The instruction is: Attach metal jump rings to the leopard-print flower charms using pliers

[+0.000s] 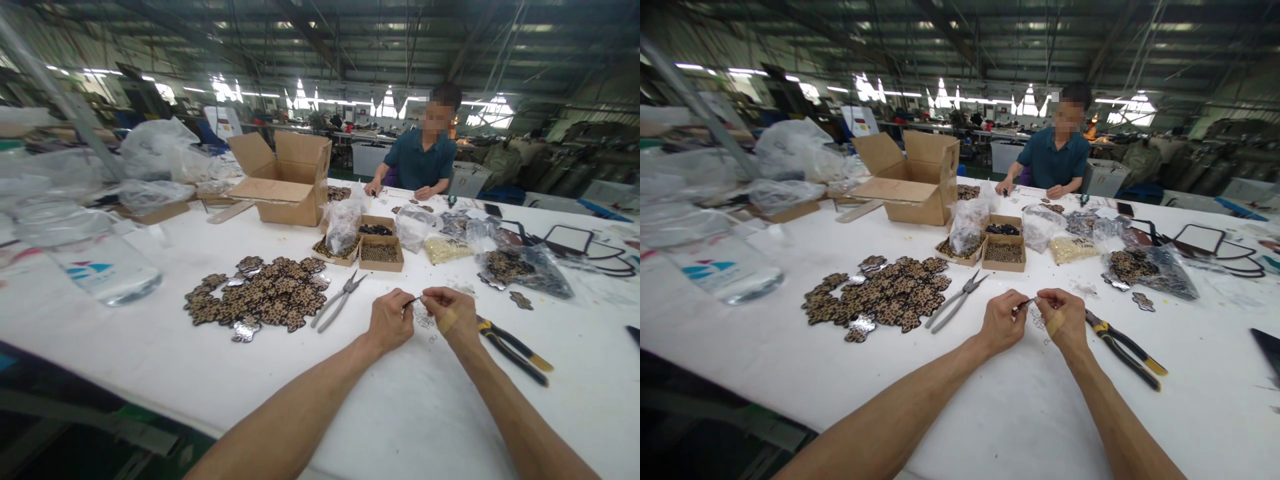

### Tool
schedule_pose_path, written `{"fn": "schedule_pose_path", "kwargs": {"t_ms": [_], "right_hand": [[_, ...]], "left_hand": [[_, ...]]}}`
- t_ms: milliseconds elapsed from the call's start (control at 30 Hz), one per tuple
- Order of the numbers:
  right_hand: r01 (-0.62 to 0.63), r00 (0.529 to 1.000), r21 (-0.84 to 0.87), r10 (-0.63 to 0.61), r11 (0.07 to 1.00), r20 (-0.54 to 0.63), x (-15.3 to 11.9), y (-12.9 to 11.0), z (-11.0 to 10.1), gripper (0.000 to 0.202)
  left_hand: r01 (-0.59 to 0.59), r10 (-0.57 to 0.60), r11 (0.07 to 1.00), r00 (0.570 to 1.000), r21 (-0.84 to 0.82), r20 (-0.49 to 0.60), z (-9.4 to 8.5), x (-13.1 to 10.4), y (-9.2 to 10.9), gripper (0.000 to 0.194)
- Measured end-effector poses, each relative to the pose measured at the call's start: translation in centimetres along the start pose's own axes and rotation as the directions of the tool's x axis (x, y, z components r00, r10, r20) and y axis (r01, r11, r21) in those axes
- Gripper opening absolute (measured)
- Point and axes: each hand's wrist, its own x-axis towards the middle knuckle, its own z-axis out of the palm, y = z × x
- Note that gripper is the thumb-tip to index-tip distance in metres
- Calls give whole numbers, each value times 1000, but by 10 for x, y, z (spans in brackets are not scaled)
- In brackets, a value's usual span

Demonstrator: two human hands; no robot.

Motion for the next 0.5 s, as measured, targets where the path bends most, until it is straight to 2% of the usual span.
{"fn": "schedule_pose_path", "kwargs": {"t_ms": [200, 500], "right_hand": [[-13, 998, 57, 10, 998, 62, -4, -2, 7, 39], [-90, 975, 30, 82, 995, 205, 2, -1, -2, 36]], "left_hand": [[6, -5, 995, 1000, 98, -13, -4, 1, 3, 15], [-67, 70, 985, 997, 157, -14, -9, 3, 4, 17]]}}
